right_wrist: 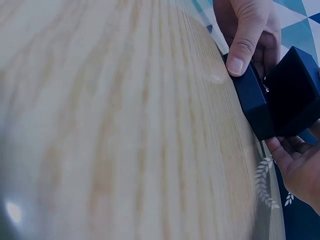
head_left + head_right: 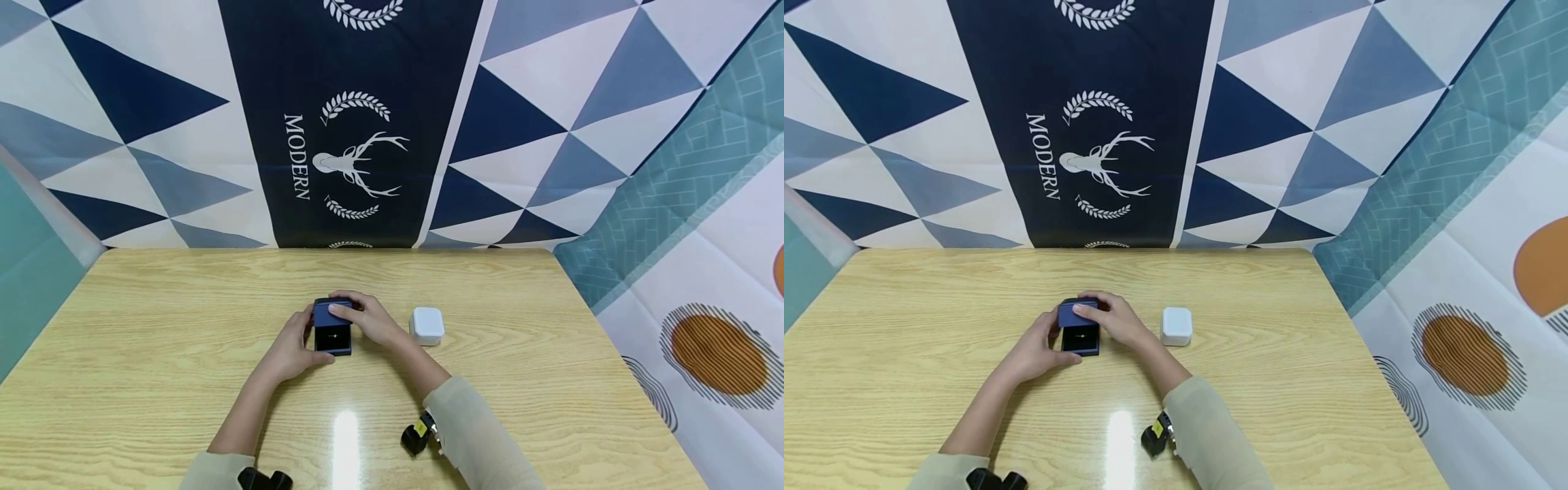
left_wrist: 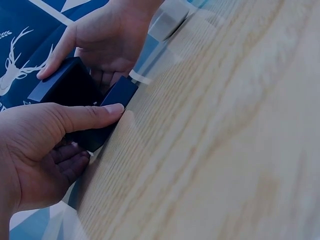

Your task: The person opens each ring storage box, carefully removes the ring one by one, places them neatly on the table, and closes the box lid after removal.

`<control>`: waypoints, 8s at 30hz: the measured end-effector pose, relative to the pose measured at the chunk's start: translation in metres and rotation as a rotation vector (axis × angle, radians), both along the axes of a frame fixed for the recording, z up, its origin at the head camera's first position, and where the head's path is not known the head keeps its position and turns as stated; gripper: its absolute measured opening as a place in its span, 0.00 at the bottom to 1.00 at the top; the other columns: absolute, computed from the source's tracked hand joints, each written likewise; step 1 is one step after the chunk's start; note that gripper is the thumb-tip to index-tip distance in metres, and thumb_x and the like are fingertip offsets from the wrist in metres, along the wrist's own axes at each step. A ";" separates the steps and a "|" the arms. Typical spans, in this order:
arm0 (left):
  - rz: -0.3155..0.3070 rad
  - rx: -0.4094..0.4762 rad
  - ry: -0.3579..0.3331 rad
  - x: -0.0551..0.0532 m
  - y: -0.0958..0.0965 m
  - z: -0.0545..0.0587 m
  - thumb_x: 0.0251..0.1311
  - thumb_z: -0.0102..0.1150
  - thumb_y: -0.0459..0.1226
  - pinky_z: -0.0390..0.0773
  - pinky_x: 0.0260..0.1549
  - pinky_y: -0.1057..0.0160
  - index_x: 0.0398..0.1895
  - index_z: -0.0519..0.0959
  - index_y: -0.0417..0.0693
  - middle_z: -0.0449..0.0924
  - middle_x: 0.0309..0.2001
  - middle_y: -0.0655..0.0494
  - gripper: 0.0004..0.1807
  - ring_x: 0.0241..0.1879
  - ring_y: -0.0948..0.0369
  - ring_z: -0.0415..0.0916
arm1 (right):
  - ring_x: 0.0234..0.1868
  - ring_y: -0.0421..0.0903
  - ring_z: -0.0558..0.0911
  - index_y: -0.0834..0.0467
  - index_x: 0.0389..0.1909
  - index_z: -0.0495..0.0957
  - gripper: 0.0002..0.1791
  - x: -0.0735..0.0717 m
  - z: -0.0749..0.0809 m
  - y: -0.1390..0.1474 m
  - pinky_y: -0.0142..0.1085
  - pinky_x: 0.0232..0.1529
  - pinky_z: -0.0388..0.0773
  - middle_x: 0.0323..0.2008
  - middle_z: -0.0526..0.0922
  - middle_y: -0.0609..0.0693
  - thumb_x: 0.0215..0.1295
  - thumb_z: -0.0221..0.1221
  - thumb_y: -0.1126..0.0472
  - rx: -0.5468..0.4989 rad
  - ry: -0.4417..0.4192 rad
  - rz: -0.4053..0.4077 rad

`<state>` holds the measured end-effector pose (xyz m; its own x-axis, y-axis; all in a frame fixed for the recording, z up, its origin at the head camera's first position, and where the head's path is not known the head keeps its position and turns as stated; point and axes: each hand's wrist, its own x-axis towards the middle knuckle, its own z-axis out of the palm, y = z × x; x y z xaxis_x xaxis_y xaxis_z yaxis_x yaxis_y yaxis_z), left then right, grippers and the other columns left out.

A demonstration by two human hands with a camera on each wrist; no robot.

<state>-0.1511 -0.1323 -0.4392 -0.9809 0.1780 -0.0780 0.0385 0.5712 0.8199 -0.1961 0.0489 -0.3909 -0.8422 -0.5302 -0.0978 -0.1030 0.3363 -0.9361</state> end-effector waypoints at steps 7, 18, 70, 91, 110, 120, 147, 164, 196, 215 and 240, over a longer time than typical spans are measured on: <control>0.000 0.006 0.001 0.000 0.000 0.000 0.43 0.74 0.39 0.69 0.59 0.46 0.72 0.49 0.37 0.64 0.61 0.39 0.56 0.60 0.45 0.65 | 0.47 0.43 0.73 0.59 0.62 0.69 0.24 0.000 -0.001 0.000 0.33 0.51 0.69 0.55 0.75 0.60 0.68 0.53 0.56 -0.005 -0.003 -0.009; 0.003 0.006 -0.005 0.001 0.000 0.001 0.43 0.74 0.38 0.69 0.58 0.46 0.72 0.49 0.37 0.65 0.60 0.39 0.56 0.59 0.46 0.66 | 0.50 0.46 0.73 0.58 0.62 0.70 0.23 0.000 -0.002 -0.001 0.37 0.54 0.69 0.57 0.75 0.59 0.68 0.53 0.55 -0.008 -0.009 -0.023; 0.012 0.017 -0.007 0.000 0.000 -0.002 0.41 0.75 0.38 0.69 0.58 0.46 0.72 0.49 0.36 0.65 0.59 0.39 0.56 0.59 0.45 0.65 | 0.51 0.45 0.75 0.52 0.61 0.72 0.23 -0.020 -0.038 -0.003 0.39 0.55 0.71 0.54 0.77 0.54 0.67 0.52 0.48 -0.080 -0.044 -0.053; 0.013 0.026 -0.007 0.000 0.001 -0.002 0.41 0.75 0.38 0.69 0.59 0.46 0.71 0.50 0.36 0.65 0.59 0.38 0.56 0.61 0.43 0.64 | 0.47 0.42 0.76 0.57 0.62 0.70 0.23 -0.015 -0.029 -0.003 0.40 0.54 0.74 0.55 0.76 0.59 0.69 0.50 0.53 -0.105 -0.088 -0.059; 0.018 0.025 -0.008 0.000 0.001 -0.002 0.40 0.76 0.38 0.69 0.59 0.46 0.71 0.51 0.36 0.66 0.57 0.40 0.56 0.60 0.45 0.65 | 0.43 0.41 0.77 0.54 0.59 0.73 0.24 -0.019 -0.038 -0.005 0.33 0.46 0.74 0.50 0.79 0.55 0.66 0.53 0.46 -0.121 -0.076 -0.101; 0.020 0.026 -0.021 0.000 0.001 -0.002 0.40 0.75 0.38 0.69 0.59 0.47 0.71 0.50 0.36 0.65 0.58 0.40 0.57 0.60 0.45 0.65 | 0.43 0.41 0.77 0.54 0.58 0.74 0.24 -0.019 -0.038 -0.005 0.33 0.46 0.74 0.50 0.79 0.55 0.66 0.53 0.46 -0.121 -0.078 -0.108; 0.017 0.011 -0.026 0.000 0.001 0.001 0.40 0.75 0.38 0.69 0.58 0.46 0.71 0.50 0.35 0.65 0.58 0.39 0.57 0.60 0.43 0.65 | 0.39 0.41 0.76 0.56 0.55 0.76 0.23 -0.021 -0.038 -0.007 0.32 0.42 0.73 0.45 0.80 0.54 0.66 0.53 0.46 -0.126 -0.077 -0.136; 0.026 0.016 -0.022 0.001 0.003 0.001 0.40 0.76 0.37 0.70 0.58 0.46 0.71 0.51 0.37 0.66 0.57 0.40 0.56 0.59 0.45 0.66 | 0.38 0.41 0.75 0.57 0.53 0.77 0.24 -0.021 -0.038 -0.007 0.32 0.40 0.73 0.40 0.81 0.52 0.65 0.53 0.45 -0.119 -0.077 -0.158; 0.023 0.035 -0.036 0.002 0.002 -0.001 0.40 0.75 0.36 0.68 0.59 0.47 0.71 0.51 0.37 0.66 0.58 0.41 0.56 0.60 0.44 0.65 | 0.35 0.41 0.74 0.62 0.44 0.79 0.22 -0.023 -0.039 -0.009 0.31 0.37 0.71 0.32 0.78 0.46 0.66 0.52 0.47 -0.145 -0.072 -0.145; 0.015 0.039 -0.041 -0.001 0.002 0.002 0.41 0.75 0.37 0.68 0.60 0.46 0.71 0.50 0.35 0.64 0.60 0.39 0.56 0.62 0.42 0.63 | 0.39 0.53 0.75 0.66 0.45 0.77 0.20 -0.017 -0.019 -0.009 0.36 0.41 0.72 0.35 0.79 0.57 0.69 0.50 0.52 -0.100 -0.088 -0.132; 0.016 0.042 -0.043 0.002 0.003 0.002 0.41 0.75 0.35 0.67 0.60 0.46 0.71 0.50 0.34 0.62 0.62 0.37 0.56 0.64 0.41 0.61 | 0.32 0.42 0.74 0.61 0.41 0.78 0.24 -0.025 -0.038 -0.010 0.32 0.40 0.69 0.32 0.79 0.50 0.66 0.52 0.43 -0.109 -0.098 -0.152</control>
